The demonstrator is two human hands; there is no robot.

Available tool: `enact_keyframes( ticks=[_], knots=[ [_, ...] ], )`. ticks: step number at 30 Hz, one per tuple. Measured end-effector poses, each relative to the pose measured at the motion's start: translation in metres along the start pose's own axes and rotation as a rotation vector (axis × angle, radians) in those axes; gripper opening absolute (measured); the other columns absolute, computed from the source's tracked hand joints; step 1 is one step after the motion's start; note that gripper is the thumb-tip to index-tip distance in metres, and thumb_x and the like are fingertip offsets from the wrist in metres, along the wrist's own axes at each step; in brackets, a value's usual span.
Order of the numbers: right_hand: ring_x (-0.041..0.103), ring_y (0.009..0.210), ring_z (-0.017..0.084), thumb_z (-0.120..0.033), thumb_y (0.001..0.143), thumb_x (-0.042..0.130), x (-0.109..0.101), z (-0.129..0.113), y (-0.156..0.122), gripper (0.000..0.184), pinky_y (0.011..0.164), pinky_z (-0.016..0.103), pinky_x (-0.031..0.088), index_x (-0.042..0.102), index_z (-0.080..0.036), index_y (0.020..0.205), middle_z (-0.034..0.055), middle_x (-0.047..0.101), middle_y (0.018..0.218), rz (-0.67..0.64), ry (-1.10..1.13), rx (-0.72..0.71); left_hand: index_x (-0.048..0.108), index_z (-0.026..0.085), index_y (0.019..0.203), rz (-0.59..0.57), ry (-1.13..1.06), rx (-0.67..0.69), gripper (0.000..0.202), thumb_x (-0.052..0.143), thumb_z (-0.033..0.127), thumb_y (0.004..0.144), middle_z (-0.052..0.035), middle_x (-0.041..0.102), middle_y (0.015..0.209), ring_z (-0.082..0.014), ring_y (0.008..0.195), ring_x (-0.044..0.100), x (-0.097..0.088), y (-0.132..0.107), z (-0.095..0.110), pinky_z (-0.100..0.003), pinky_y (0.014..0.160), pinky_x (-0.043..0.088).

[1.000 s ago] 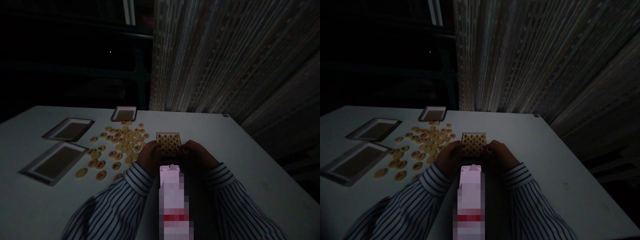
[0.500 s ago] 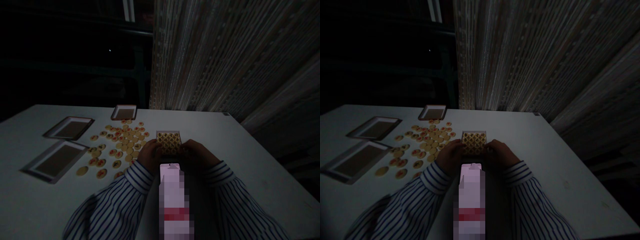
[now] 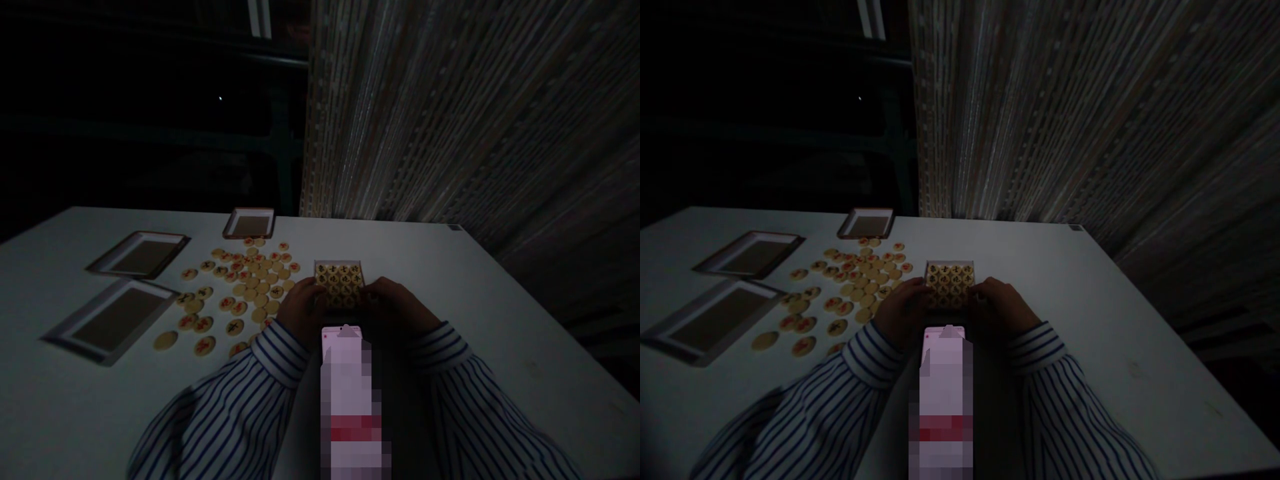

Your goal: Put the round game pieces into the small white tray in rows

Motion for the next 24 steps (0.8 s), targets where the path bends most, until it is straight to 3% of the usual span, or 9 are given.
enact_keyframes(
  ticks=[20, 24],
  knots=[
    [0.054, 0.072, 0.014, -0.022, 0.074, 0.056, -0.0007, -0.0008, 0.0011, 0.018, 0.064, 0.028, 0.042, 0.062, -0.019, 0.091, 0.0052, 0.059, 0.082, -0.026, -0.002, -0.004, 0.064, 0.018, 0.092, -0.015, 0.008, 0.018, 0.022, 0.048, 0.024, 0.078, -0.0116, 0.060, 0.108, -0.0223, 0.101, 0.057, 0.0018, -0.0017, 0.0012, -0.040, 0.086, 0.048],
    [0.054, 0.071, 0.014, -0.022, 0.073, 0.056, -0.0016, -0.0018, 0.0011, 0.019, 0.064, 0.028, 0.042, 0.062, -0.019, 0.091, 0.0053, 0.059, 0.082, -0.032, 0.001, -0.008, 0.064, 0.020, 0.090, -0.020, 0.000, 0.014, 0.020, 0.049, 0.025, 0.078, -0.0085, 0.062, 0.105, -0.0213, 0.101, 0.057, 0.0015, -0.0016, 0.0019, -0.040, 0.087, 0.048]
  ],
)
Point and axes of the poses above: each hand's wrist, its own y-axis towards the middle knuckle, its own x-axis out of the palm, z = x × y, the point moved 5 cm from there along y, towards the middle knuckle
